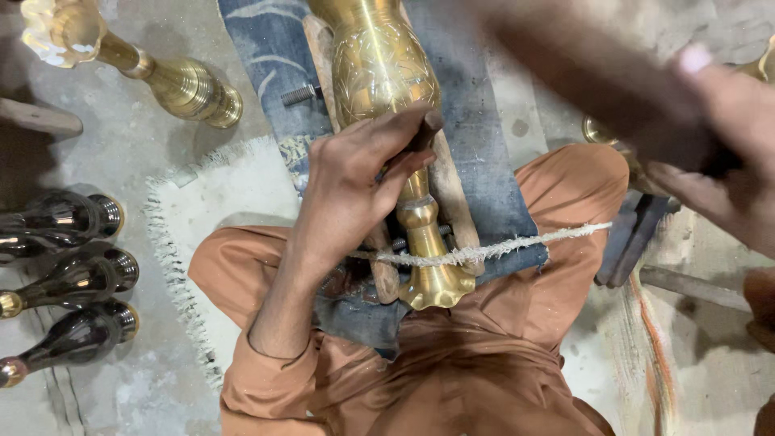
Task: The person sits cross-legged on the floor with an engraved brass vase held against a padded rest. They hold a small punch against the vase surface and repeatedly strike it with a wooden mallet, working the pattern around the vase body and repositioning the vase as they go.
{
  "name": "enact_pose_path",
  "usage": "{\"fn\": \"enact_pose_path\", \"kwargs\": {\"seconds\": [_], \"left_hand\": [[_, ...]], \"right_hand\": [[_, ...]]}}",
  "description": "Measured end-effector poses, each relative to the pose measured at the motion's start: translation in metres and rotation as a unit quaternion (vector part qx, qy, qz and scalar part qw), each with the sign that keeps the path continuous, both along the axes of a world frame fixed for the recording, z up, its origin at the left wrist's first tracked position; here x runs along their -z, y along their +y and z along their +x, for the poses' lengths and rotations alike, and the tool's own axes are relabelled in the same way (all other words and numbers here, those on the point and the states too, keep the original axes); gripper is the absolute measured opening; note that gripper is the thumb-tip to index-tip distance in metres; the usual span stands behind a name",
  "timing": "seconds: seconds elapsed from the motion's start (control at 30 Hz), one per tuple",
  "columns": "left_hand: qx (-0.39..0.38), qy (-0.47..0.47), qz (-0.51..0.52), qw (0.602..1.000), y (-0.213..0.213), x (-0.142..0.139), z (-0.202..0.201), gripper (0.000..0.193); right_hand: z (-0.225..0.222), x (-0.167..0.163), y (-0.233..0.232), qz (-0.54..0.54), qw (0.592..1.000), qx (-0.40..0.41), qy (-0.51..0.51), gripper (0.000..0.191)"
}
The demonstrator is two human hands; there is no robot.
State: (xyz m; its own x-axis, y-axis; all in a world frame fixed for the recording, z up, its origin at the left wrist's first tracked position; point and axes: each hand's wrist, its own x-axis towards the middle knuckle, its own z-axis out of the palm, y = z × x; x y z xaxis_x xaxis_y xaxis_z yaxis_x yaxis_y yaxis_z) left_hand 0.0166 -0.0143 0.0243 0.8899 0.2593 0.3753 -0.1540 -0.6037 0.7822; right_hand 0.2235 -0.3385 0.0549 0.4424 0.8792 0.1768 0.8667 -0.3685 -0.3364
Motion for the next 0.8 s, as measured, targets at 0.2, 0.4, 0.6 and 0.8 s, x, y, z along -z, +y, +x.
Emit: {"fn": "enact_pose_path", "kwargs": {"seconds": [0.2, 0.4, 0.6, 0.8], "left_hand": [[0.002, 0.034, 0.025, 0.999, 0.001, -0.007, 0.002, 0.034], [0.050, 0.016, 0.030, 0.998, 0.008, -0.007, 0.004, 0.038], [0.034, 0.011, 0.022, 0.999, 0.007, -0.004, 0.002, 0.041], [0.039, 0.020, 0.021, 0.999, 0.007, 0.001, -0.001, 0.038]], "right_hand": [[-0.009, -0.011, 0.012, 0.011, 0.995, 0.038, 0.091, 0.073], [-0.020, -0.019, 0.026, 0.041, 0.990, 0.069, 0.117, 0.071], [-0.020, -0.030, 0.040, 0.036, 0.993, 0.030, 0.106, 0.073], [-0.025, -0.034, 0.045, 0.038, 0.991, 0.048, 0.123, 0.089]]}}
